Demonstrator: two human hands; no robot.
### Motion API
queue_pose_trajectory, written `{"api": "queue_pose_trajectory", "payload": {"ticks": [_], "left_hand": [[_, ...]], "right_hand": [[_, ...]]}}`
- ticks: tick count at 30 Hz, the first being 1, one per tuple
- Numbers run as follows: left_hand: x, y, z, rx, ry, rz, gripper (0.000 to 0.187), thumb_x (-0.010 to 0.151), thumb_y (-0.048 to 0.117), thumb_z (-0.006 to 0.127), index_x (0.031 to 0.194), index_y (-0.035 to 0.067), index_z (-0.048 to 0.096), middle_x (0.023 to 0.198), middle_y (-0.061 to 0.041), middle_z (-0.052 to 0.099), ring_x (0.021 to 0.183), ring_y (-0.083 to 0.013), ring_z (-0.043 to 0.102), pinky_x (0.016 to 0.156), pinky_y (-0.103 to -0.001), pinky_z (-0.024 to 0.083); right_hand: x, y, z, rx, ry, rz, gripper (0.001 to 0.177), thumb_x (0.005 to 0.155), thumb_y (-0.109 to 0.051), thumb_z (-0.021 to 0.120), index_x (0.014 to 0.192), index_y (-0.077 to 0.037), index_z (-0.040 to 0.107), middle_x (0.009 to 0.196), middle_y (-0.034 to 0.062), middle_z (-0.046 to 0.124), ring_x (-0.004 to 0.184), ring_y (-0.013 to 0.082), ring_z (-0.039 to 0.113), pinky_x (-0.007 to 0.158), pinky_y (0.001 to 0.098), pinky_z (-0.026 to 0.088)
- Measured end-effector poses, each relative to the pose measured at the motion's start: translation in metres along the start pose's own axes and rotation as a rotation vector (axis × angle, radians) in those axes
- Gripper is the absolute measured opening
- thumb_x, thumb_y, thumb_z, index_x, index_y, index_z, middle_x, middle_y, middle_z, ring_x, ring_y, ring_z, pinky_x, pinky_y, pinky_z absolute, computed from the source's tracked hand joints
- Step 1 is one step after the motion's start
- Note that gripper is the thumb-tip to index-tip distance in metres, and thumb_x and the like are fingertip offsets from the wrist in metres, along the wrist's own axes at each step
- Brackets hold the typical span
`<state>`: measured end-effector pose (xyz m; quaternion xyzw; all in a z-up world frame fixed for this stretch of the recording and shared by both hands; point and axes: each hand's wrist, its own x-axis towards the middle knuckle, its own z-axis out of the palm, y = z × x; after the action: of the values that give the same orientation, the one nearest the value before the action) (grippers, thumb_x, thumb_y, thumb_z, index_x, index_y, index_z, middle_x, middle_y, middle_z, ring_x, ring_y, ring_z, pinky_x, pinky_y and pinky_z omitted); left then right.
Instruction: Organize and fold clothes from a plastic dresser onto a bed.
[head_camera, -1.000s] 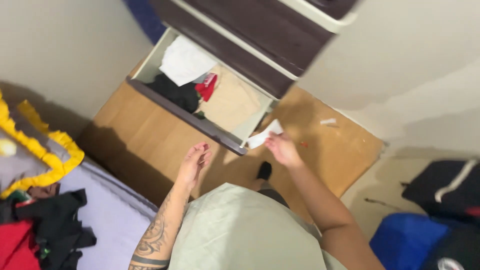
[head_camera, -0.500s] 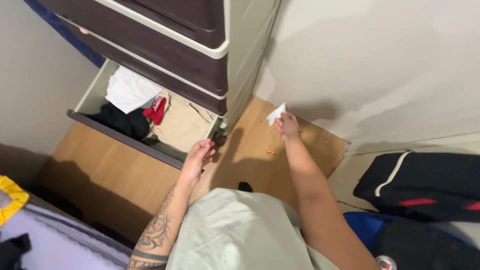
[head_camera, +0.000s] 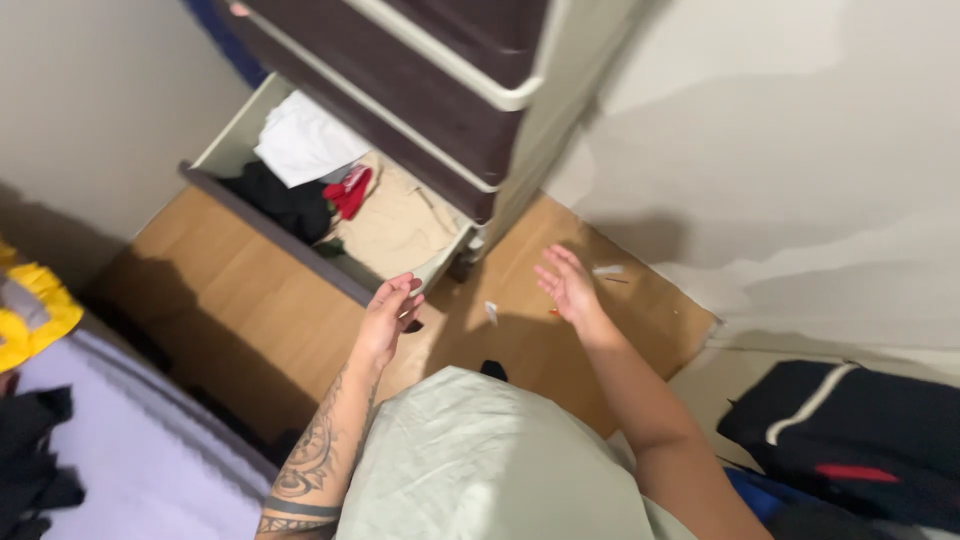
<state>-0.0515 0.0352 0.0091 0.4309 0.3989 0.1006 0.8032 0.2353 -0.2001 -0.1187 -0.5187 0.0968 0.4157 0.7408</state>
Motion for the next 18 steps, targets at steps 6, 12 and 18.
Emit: {"api": "queue_pose_trajectory", "payload": {"ticks": [6,12,18], "left_hand": [[-0.033,0.013,-0.084,-0.023,0.087,0.046,0.04,0.1,0.033,0.06,0.135,0.013,0.059,0.131,-0.002,0.066,0.11,-0.0161,0.063,0.092,-0.034,0.048],[-0.062,0.035,-0.163,0.032,0.161,0.049,0.043,0.099,0.034,0.059,0.136,0.012,0.058,0.134,-0.002,0.066,0.116,-0.0169,0.063,0.097,-0.034,0.047],[-0.063,0.046,-0.217,0.023,0.219,0.045,0.043,0.099,0.034,0.058,0.136,0.012,0.058,0.136,-0.002,0.066,0.118,-0.0167,0.062,0.097,-0.034,0.046]], "right_hand": [[-0.046,0.037,0.125,-0.044,-0.277,0.1,0.052,0.099,-0.027,0.061,0.147,-0.014,0.047,0.151,0.0052,0.056,0.129,0.0272,0.06,0.097,0.0387,0.049],[-0.046,0.092,0.239,0.039,-0.397,0.102,0.05,0.099,-0.025,0.064,0.144,-0.013,0.048,0.149,0.008,0.057,0.125,0.0281,0.06,0.095,0.0395,0.049],[-0.006,0.146,0.305,0.086,-0.369,0.173,0.048,0.095,-0.026,0.068,0.137,-0.018,0.049,0.143,0.004,0.06,0.119,0.0273,0.062,0.092,0.0394,0.05]]}}
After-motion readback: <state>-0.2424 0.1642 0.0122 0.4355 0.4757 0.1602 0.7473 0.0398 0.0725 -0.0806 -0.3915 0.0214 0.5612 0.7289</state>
